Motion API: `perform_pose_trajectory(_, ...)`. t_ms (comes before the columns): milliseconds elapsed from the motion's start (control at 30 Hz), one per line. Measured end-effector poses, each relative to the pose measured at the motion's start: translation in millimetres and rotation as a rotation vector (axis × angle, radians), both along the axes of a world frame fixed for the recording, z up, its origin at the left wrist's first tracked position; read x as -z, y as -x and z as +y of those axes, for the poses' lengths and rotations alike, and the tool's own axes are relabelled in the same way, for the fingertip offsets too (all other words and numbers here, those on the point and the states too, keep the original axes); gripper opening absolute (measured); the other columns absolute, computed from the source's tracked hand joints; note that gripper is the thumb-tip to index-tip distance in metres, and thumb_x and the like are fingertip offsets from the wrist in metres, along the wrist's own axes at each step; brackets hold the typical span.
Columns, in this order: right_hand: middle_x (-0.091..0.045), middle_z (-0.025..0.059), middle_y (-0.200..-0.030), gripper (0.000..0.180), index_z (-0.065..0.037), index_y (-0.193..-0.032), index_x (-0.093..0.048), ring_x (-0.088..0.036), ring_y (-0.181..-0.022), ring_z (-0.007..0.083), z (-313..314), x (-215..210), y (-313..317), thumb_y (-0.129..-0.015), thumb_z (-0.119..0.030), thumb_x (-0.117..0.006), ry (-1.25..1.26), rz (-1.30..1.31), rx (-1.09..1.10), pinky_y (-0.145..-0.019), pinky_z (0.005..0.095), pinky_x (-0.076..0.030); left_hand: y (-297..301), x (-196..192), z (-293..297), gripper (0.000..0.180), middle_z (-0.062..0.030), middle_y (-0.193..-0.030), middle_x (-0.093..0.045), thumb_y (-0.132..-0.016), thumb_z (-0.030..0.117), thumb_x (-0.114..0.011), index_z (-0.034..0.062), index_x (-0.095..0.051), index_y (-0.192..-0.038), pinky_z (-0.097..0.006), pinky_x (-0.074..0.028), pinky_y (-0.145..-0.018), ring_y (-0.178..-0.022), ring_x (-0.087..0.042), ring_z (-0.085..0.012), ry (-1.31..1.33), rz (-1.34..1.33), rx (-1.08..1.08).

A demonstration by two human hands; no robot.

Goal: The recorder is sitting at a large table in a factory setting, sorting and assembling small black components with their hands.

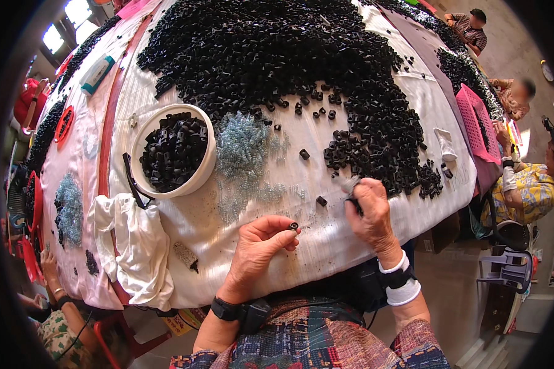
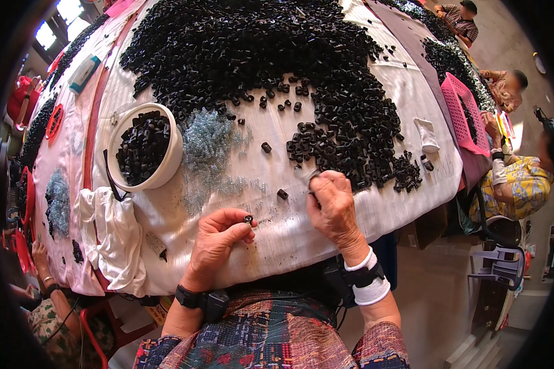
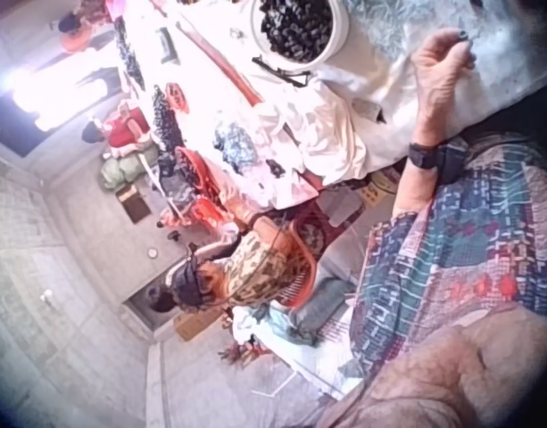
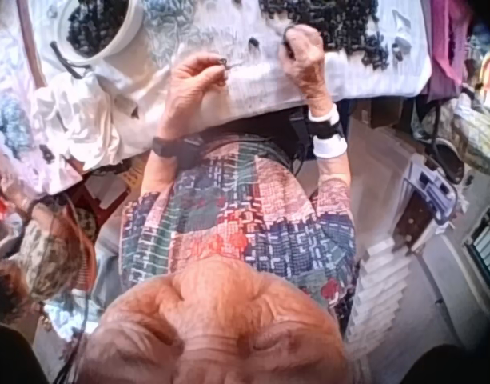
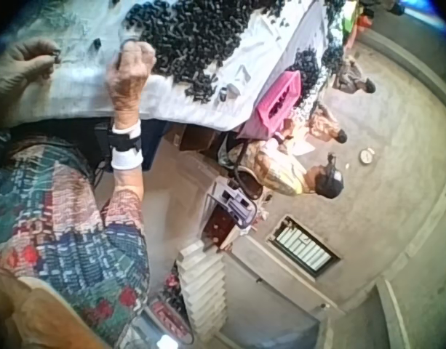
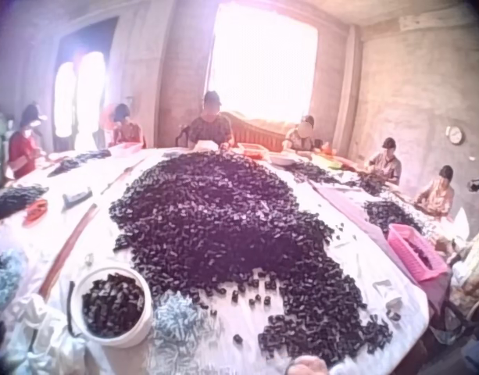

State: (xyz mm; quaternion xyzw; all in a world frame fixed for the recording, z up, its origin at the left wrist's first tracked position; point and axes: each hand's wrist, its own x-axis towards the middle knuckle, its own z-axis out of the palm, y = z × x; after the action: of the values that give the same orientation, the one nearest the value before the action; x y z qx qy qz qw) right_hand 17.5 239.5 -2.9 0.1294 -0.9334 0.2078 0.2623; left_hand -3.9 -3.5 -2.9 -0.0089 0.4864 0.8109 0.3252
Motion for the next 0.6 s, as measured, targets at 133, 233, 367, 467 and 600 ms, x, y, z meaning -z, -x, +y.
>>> perform_pose_trajectory(133,-0.060,0.0080,-0.083,0.028,-0.003,-0.094,-0.060,-0.056,-0.085,0.0259,-1.6,3.9,17.0,-0.068,0.003,-0.066,0.060,0.080,0.173,-0.074,0.0374,-0.043,0.7,-1.4,0.7,0.016,-0.0117,-0.092,-0.067,-0.084,0.002,-0.063,-0.0005,-0.062,-0.100,-0.027,-0.052,-0.069,-0.074,-0.063,-0.0143,0.011,-0.003,0.000)
perform_pose_trajectory(233,-0.060,0.0069,-0.084,0.032,-0.005,-0.098,-0.060,-0.055,-0.086,0.0231,-15.2,1.7,28.9,-0.067,-0.003,-0.070,-0.071,0.031,0.271,-0.074,0.0360,-0.042,0.6,-1.6,-0.2,0.016,-0.0116,-0.092,-0.067,-0.084,0.001,-0.063,-0.0005,-0.062,-0.100,-0.027,-0.052,-0.069,-0.074,-0.063,-0.0142,0.008,-0.006,-0.003)
perform_pose_trajectory(367,-0.060,0.0052,-0.084,0.034,-0.006,-0.099,-0.060,-0.055,-0.086,0.0213,-22.1,5.0,35.5,-0.068,-0.011,-0.073,-0.135,-0.051,0.370,-0.072,0.0350,-0.040,-0.6,-1.2,0.2,0.016,-0.0113,-0.092,-0.067,-0.084,0.001,-0.062,-0.0003,-0.062,-0.100,-0.027,-0.052,-0.069,-0.074,-0.062,-0.0140,0.003,-0.013,-0.004)
perform_pose_trajectory(467,-0.060,0.0051,-0.083,0.031,-0.007,-0.096,-0.060,-0.055,-0.085,0.0212,-22.1,6.6,34.8,-0.069,-0.011,-0.073,-0.105,-0.034,0.379,-0.071,0.0349,-0.040,-0.3,-1.5,0.1,0.016,-0.0111,-0.092,-0.067,-0.084,0.001,-0.063,-0.0003,-0.062,-0.099,-0.026,-0.052,-0.069,-0.074,-0.062,-0.0137,-0.004,-0.015,-0.005)
perform_pose_trajectory(600,-0.060,0.0058,-0.080,0.023,-0.006,-0.093,-0.060,-0.056,-0.081,0.0229,-18.3,7.4,32.7,-0.072,-0.004,-0.068,0.031,0.098,0.337,-0.070,0.0348,-0.040,-0.1,-0.9,-0.5,0.015,-0.0102,-0.091,-0.067,-0.084,0.002,-0.063,-0.0004,-0.062,-0.099,-0.026,-0.052,-0.069,-0.074,-0.062,-0.0131,0.004,-0.009,-0.001)
